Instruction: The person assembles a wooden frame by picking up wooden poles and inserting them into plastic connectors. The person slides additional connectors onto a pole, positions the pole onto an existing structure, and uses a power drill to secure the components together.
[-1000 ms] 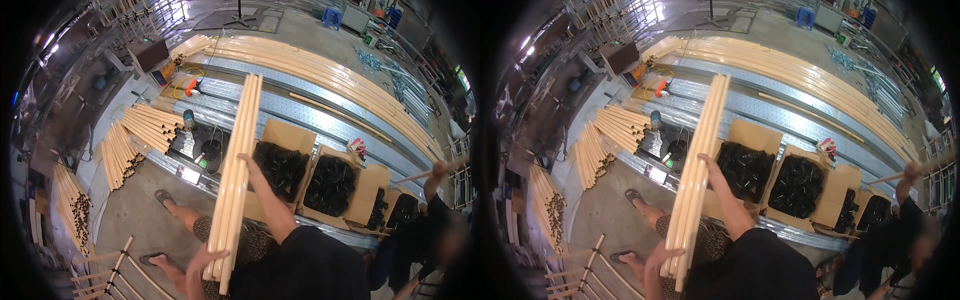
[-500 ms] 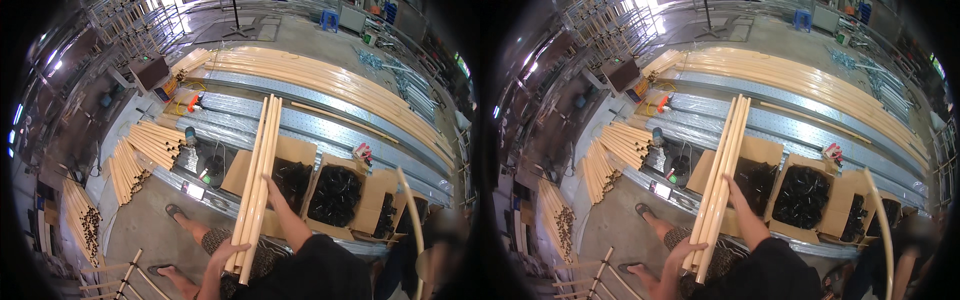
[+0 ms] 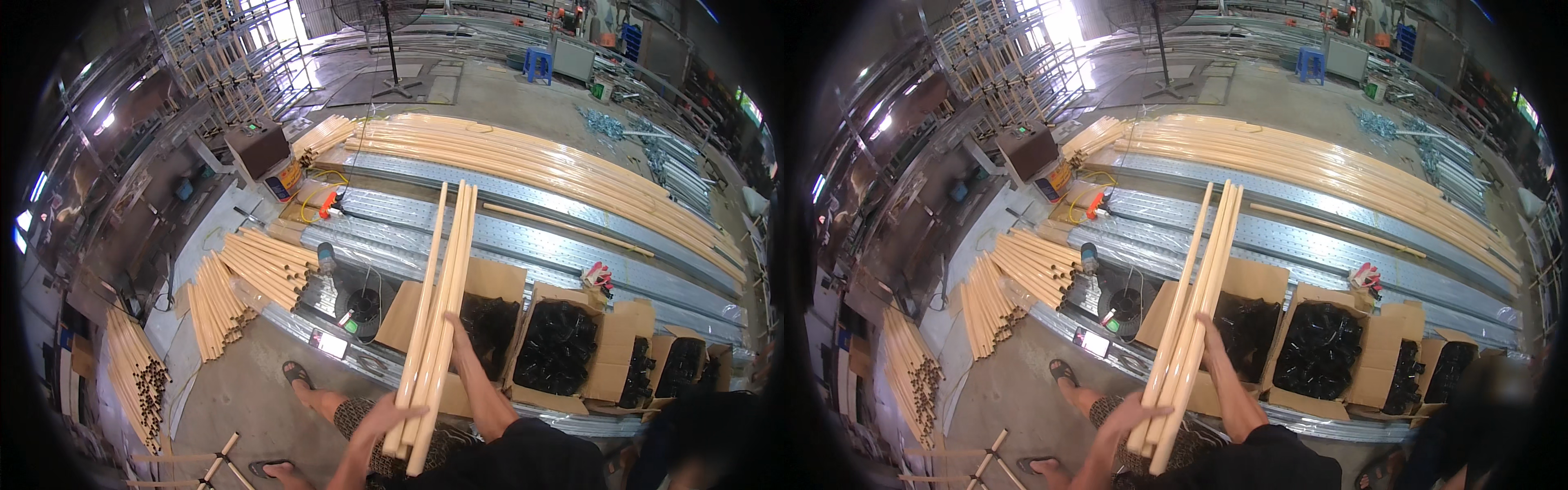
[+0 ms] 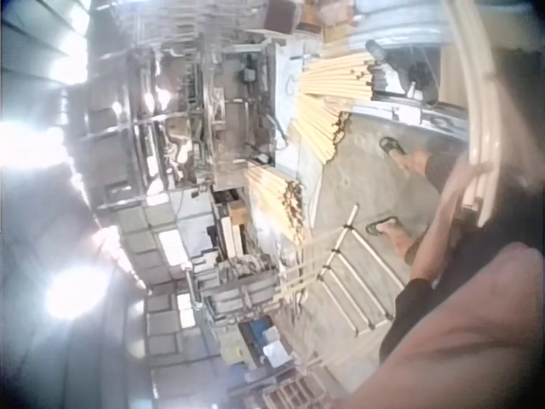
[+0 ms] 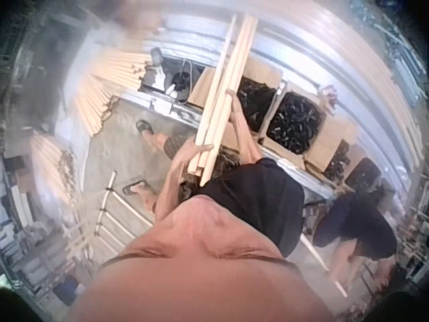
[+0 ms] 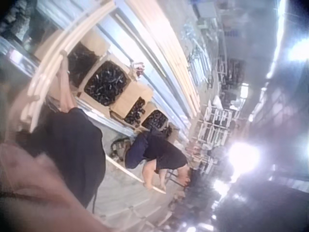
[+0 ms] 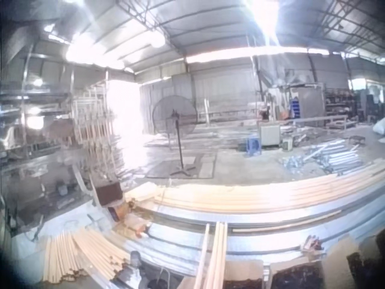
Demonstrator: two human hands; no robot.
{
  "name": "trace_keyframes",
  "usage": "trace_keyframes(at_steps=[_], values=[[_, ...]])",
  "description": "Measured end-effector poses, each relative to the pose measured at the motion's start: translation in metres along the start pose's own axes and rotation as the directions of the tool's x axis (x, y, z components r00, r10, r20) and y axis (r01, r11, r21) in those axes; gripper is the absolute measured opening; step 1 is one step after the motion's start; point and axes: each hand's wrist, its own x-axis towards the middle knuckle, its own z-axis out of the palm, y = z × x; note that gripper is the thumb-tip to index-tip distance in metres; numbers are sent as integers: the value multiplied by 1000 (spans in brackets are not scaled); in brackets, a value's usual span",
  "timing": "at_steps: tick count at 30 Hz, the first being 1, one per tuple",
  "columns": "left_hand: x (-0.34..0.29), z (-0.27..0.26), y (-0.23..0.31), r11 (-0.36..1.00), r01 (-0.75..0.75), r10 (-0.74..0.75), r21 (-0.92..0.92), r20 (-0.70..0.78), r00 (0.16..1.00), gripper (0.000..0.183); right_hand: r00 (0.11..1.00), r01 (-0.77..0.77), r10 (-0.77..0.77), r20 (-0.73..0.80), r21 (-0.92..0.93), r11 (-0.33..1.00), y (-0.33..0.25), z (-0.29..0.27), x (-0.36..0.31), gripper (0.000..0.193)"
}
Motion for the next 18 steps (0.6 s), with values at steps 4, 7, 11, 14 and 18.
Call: trace_keyframes(at_steps=[4,7,11,14,18], values=[[103,-41,46,998,55,-56,24,72,996,65,997,61,-58,51,-51,997,-47,7,116,59],[168,-54,23,998,26,-22,-56,62,998,66,995,19,-52,-91,-332,943,-54,-3,145,56],[183,-70,-27,991,-53,58,-123,33,998,70,999,-39,25,-33,-550,834,16,-14,98,45],[177,-77,-54,993,14,-13,-116,3,1000,70,994,-99,40,-103,-669,736,49,-17,69,48],[183,-99,-41,999,24,-23,22,-65,998,78,986,-143,34,-163,-727,672,54,-14,94,56]])
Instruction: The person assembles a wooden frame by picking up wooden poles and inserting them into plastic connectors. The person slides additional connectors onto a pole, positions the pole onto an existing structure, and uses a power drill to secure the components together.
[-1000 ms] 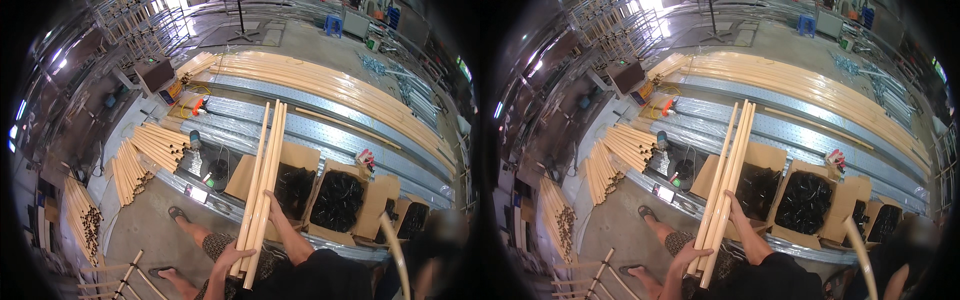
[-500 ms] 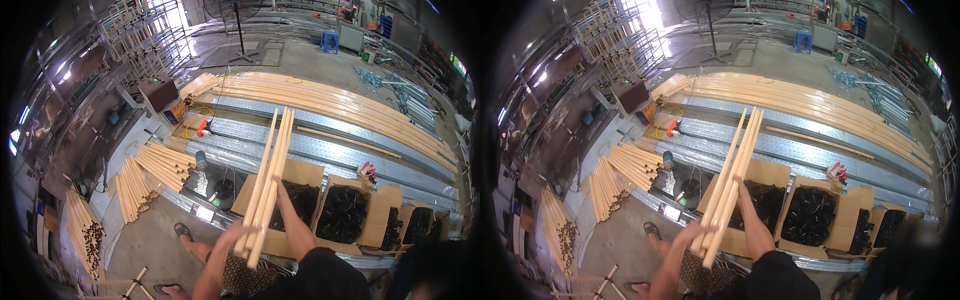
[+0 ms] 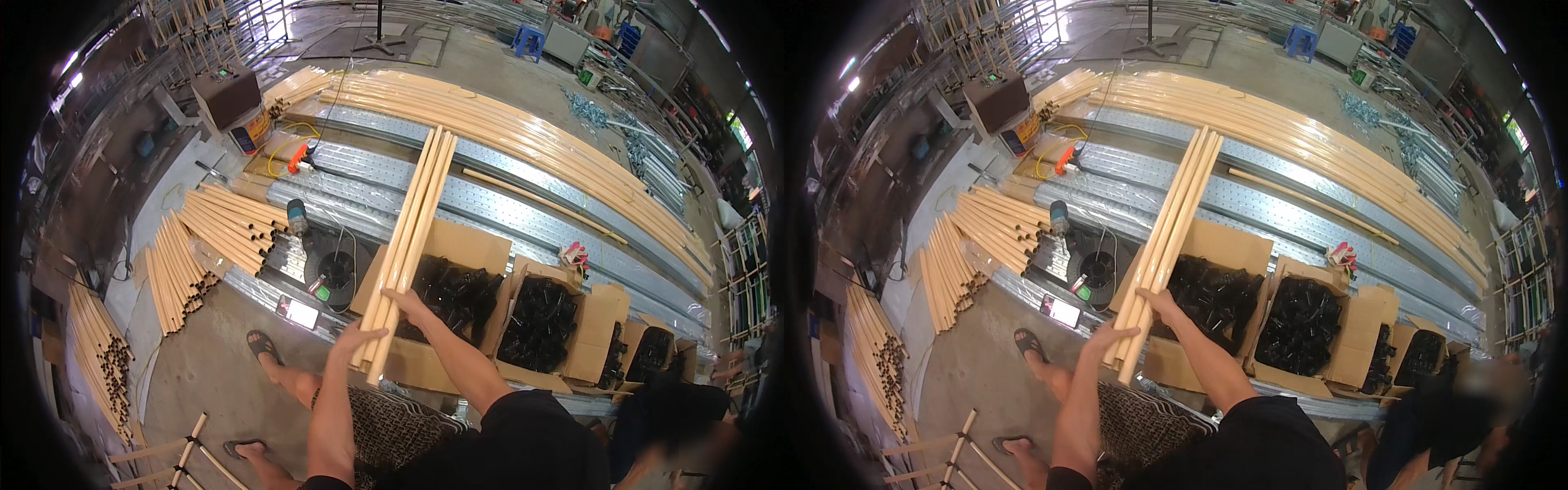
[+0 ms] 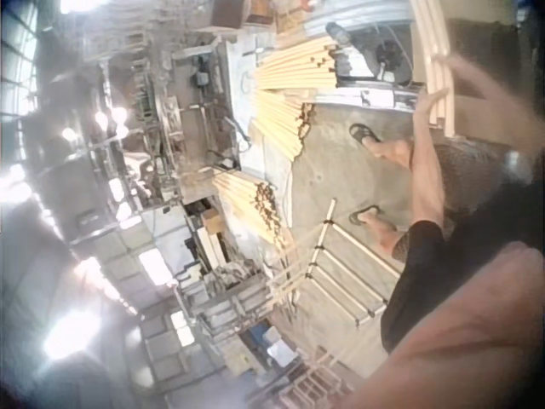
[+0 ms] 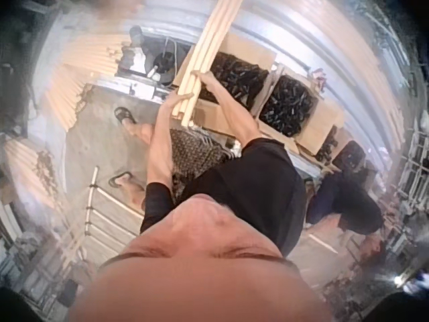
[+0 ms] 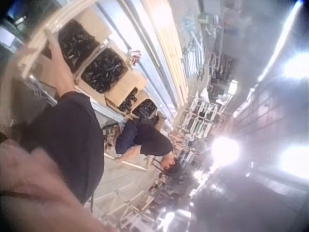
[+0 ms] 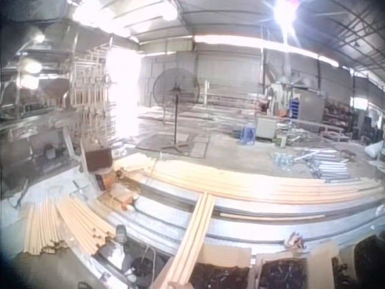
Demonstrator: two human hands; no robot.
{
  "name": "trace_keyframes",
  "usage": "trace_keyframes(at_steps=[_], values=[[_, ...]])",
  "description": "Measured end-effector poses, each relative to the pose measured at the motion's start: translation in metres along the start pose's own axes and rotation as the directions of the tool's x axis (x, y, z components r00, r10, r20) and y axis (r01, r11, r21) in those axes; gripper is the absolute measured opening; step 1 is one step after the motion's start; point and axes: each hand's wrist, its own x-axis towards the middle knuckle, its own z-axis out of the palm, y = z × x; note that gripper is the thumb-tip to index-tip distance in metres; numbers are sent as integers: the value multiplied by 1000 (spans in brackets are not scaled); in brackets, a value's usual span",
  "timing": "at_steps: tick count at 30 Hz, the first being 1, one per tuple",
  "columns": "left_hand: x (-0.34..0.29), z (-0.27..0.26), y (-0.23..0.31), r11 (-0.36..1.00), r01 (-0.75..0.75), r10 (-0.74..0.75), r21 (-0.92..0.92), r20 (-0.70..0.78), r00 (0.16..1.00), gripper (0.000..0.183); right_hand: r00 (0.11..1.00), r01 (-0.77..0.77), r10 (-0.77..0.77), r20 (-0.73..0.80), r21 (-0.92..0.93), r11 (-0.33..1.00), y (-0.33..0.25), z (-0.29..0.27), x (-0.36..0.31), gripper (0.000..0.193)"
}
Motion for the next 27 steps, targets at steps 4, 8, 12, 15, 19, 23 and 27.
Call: trace_keyframes(at_steps=[4,8,12,15,19,23,27], values=[[29,-23,6,978,-187,195,89,-93,976,79,976,8,-87,-200,-367,930,-26,14,23,57],[38,-20,-13,892,-313,336,327,-16,942,79,922,162,-369,-118,-749,643,21,-3,32,62],[37,-26,-69,830,-263,422,493,-244,873,74,981,181,-141,131,-873,452,73,35,-27,85],[43,-53,-112,659,-65,408,749,-284,868,73,975,197,-141,173,-963,186,97,51,-54,79],[25,-52,-114,573,43,287,819,-249,925,73,952,300,-68,299,-954,10,116,41,-70,65],[17,-58,-124,745,-13,215,666,-222,951,69,916,395,100,388,-917,-61,118,11,-82,54],[-11,-55,-115,814,-61,247,577,-249,937,61,833,554,-5,554,-832,44,139,-29,-95,47]])
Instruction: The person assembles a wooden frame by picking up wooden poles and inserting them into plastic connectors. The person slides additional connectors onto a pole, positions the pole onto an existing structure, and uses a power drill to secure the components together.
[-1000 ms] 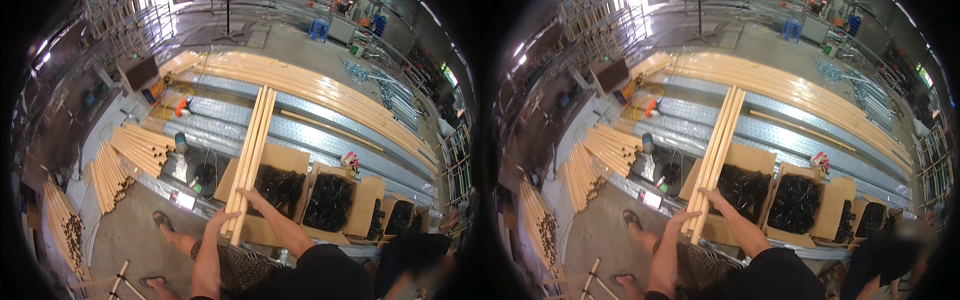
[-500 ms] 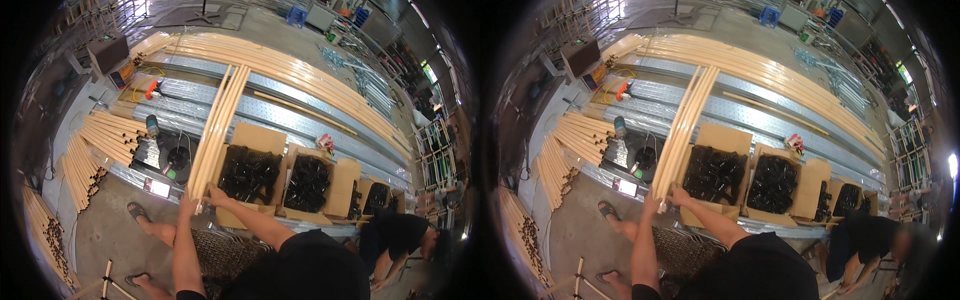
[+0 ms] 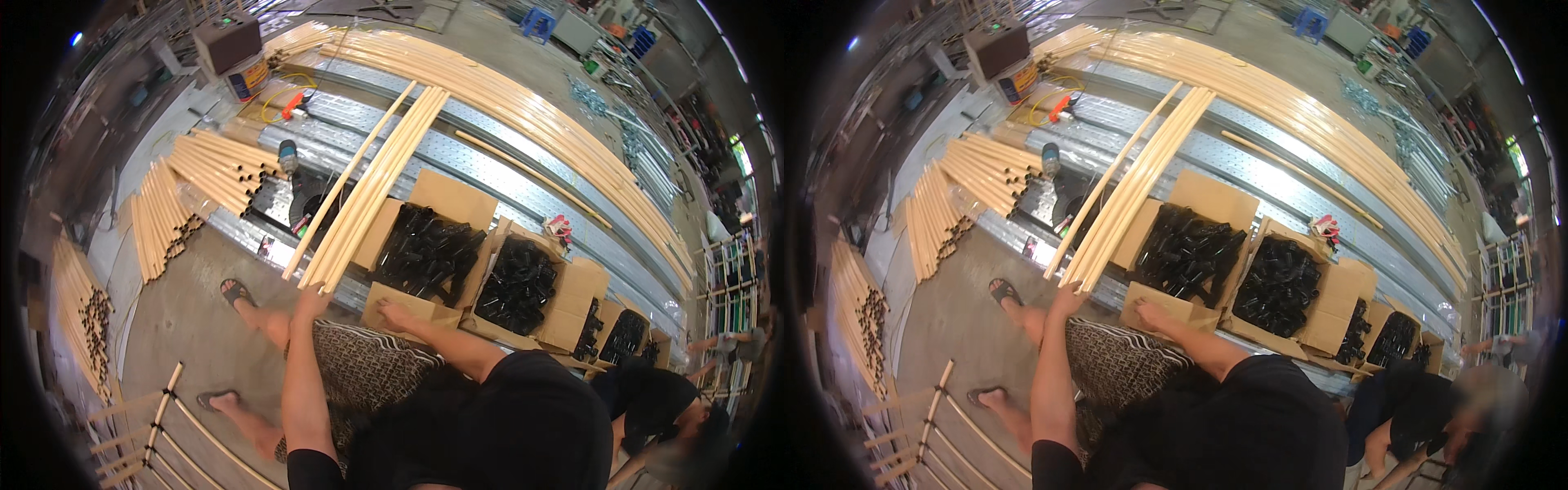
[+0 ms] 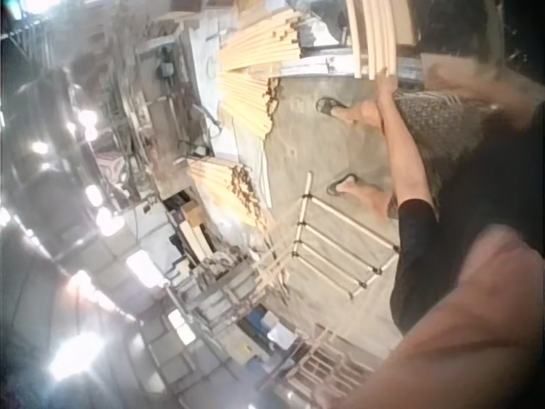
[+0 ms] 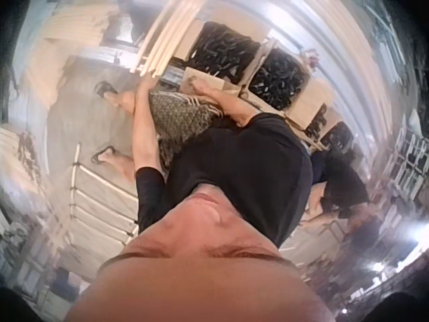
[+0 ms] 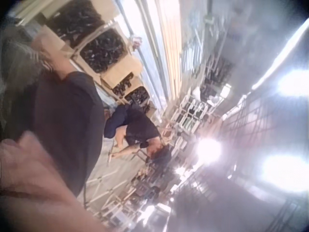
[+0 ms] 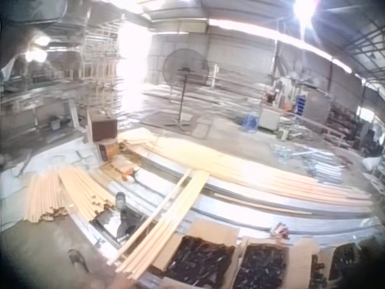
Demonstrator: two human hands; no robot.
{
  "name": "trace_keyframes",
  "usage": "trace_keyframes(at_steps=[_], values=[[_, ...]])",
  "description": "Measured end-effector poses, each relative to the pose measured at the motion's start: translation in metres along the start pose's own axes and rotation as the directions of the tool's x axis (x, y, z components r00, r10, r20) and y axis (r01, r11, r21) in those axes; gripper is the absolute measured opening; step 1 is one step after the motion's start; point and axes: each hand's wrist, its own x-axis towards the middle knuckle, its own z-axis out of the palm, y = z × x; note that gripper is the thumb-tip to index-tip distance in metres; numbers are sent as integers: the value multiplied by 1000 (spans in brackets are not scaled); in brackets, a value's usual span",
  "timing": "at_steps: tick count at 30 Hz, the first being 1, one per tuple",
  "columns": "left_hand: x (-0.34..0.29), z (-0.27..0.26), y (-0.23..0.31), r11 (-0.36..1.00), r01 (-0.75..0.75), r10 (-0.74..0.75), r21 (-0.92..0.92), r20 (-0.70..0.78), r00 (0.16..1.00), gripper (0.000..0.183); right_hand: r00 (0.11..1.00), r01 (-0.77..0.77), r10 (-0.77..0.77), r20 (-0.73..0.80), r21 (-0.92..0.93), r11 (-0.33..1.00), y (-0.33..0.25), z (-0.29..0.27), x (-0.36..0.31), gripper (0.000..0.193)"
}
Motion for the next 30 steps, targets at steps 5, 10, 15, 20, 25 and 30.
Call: trace_keyframes(at_steps=[5,10,15,20,25,30], values=[[-53,-10,45,997,-78,72,-30,-157,985,42,996,24,-24,-92,7,1000,43,38,-35,40],[-134,-43,66,979,-202,189,25,-473,861,34,998,-15,18,-65,39,999,33,32,-45,29],[-195,-34,1,987,-157,121,31,-790,601,41,903,-174,204,-379,111,978,21,-22,-30,40],[-235,35,-138,818,487,-576,-306,-433,693,58,844,-490,475,-249,3,872,50,-14,-21,52],[-265,92,-247,743,635,-636,-210,71,768,50,890,-410,407,-204,29,912,51,-3,-32,63],[-246,60,-183,683,452,-595,-574,-77,800,44,821,-513,491,-291,1,858,50,10,-28,60]])
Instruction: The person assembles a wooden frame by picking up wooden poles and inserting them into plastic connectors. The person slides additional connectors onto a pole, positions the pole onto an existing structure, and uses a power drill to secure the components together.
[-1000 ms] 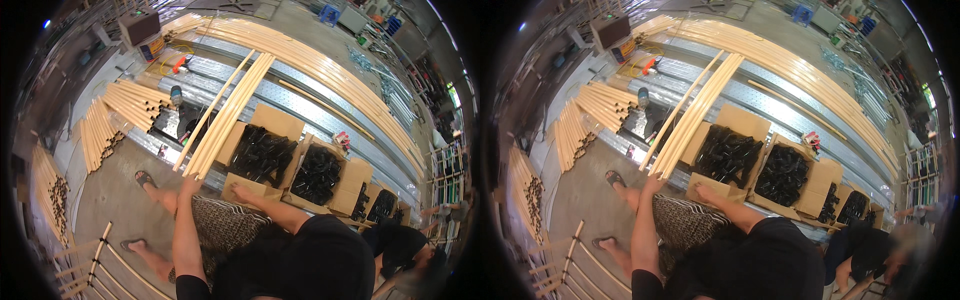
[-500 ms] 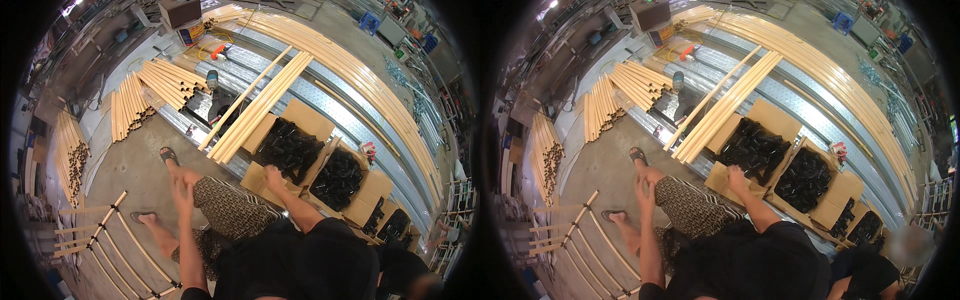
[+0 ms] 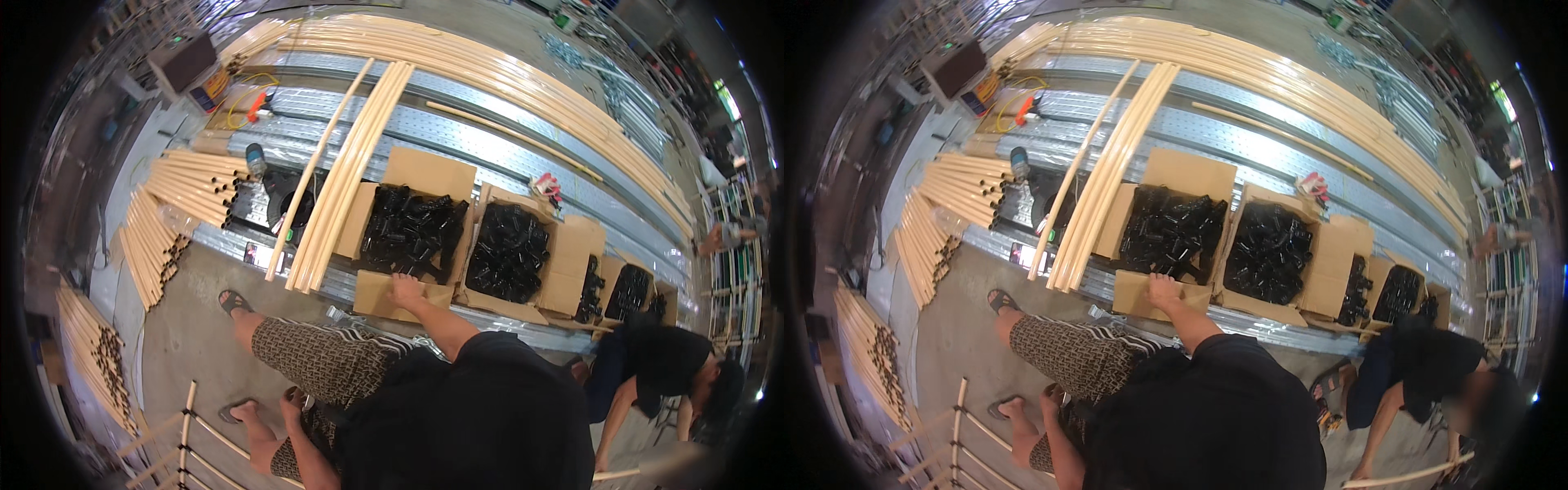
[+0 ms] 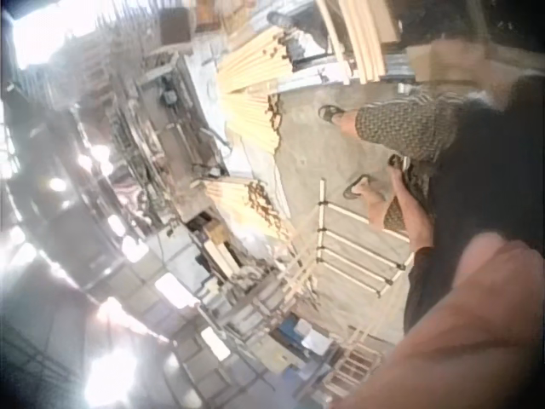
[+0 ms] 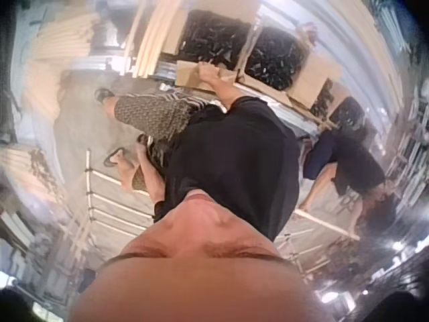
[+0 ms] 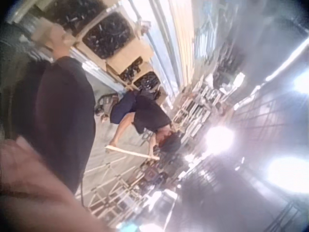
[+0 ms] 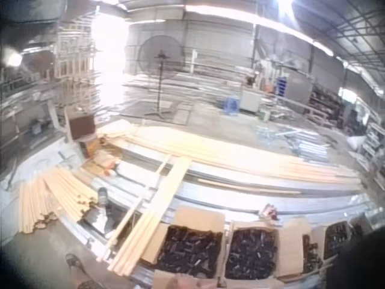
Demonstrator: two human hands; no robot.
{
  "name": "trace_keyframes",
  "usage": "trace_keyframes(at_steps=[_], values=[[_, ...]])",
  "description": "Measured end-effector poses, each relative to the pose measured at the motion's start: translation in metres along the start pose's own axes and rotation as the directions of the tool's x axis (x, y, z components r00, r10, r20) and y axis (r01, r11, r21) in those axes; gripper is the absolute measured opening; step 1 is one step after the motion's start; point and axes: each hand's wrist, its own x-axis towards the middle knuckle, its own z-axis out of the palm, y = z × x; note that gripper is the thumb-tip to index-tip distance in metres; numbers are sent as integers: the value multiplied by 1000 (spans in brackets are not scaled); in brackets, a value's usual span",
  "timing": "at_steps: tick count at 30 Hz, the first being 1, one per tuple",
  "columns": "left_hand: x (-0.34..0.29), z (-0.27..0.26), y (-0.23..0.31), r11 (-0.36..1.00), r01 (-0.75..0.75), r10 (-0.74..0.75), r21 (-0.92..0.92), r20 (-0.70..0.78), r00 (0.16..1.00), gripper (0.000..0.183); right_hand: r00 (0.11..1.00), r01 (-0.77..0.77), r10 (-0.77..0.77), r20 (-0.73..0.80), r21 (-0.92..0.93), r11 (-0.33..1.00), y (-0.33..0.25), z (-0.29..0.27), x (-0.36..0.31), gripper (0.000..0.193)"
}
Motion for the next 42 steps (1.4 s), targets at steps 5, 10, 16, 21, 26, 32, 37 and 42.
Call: trace_keyframes(at_steps=[5,10,16,21,26,32,37,42], values=[[10,-32,10,936,-126,120,330,38,992,41,996,-87,87,8,21,996,-20,-12,0,58],[14,-57,58,927,-95,82,364,50,995,39,995,-94,94,-11,37,995,-15,1,2,53],[28,-72,59,883,-154,149,444,47,988,38,974,-218,212,76,87,972,-19,2,20,59],[25,-76,57,910,-85,56,407,83,995,38,935,-185,316,-162,539,822,-69,-23,55,35],[45,-51,44,952,-110,98,285,57,994,39,996,-87,11,87,962,259,-175,-53,98,34],[60,-21,37,919,-168,155,357,65,986,30,936,-171,-218,278,897,408,-273,-27,163,23],[47,-8,71,914,-235,213,330,100,972,27,782,-593,-112,614,786,174,-287,7,210,80],[67,18,59,924,-223,220,312,46,974,22,732,-641,-287,618,767,17,-324,19,185,72]])
